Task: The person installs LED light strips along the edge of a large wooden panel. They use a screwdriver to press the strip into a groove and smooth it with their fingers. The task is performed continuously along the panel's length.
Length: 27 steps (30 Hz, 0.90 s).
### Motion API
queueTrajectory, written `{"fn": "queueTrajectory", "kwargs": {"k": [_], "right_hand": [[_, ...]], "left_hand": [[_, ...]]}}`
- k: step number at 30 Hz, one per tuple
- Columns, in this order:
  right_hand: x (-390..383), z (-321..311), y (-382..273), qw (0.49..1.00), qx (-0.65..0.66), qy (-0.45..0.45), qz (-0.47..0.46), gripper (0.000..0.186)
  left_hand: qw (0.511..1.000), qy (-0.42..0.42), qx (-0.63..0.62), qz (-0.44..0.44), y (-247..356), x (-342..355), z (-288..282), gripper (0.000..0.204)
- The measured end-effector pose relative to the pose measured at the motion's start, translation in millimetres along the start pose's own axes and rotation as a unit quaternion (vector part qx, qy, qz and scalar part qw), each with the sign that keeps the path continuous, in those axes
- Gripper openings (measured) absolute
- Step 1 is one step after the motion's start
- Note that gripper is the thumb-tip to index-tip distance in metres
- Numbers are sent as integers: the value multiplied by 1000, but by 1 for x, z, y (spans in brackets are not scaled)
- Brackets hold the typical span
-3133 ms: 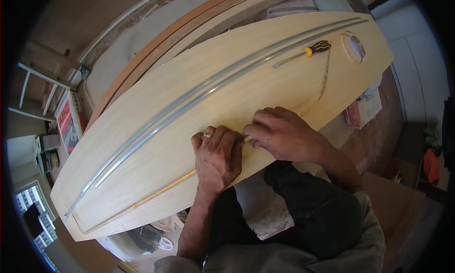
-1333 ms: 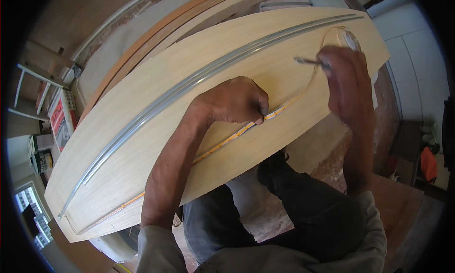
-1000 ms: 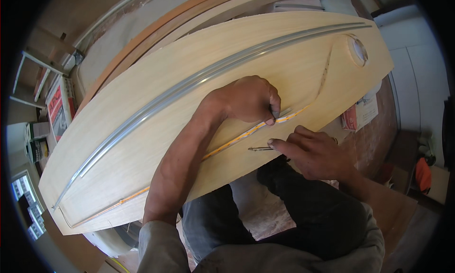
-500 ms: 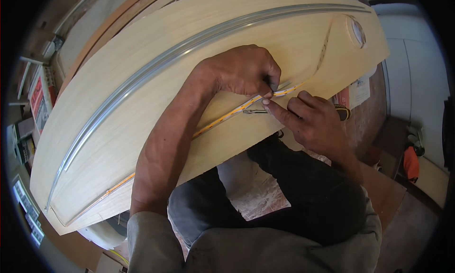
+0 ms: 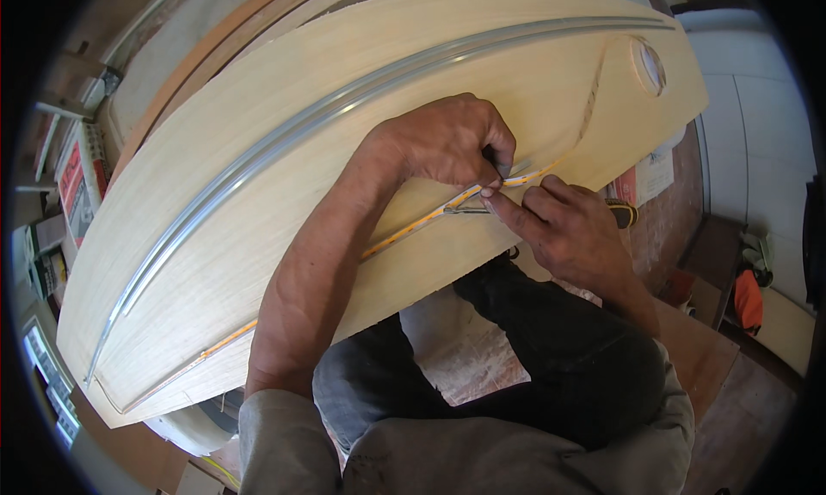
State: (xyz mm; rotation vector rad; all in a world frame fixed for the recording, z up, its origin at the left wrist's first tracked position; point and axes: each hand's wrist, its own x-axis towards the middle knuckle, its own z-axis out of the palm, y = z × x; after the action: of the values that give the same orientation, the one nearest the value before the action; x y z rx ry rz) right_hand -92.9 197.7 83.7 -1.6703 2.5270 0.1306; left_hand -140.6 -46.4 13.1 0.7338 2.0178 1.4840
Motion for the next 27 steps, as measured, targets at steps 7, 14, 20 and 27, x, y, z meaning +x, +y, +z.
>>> {"fn": "queueTrajectory", "kwargs": {"k": [7,14,20,27], "right_hand": [[1,-1,3,1000,10,-11,-4,55],[4,-4,2,1000,1,-23,-8,56],[14,-15,5,999,-14,-38,-33,57],[13,-17,10,998,-29,-39,-43,54]], "left_hand": [[1000,5,5,-1,0,1,0,15],[1000,4,11,14,0,0,-1,17],[999,11,12,32,-5,1,0,17],[1000,14,11,20,-4,2,1,17]]}}
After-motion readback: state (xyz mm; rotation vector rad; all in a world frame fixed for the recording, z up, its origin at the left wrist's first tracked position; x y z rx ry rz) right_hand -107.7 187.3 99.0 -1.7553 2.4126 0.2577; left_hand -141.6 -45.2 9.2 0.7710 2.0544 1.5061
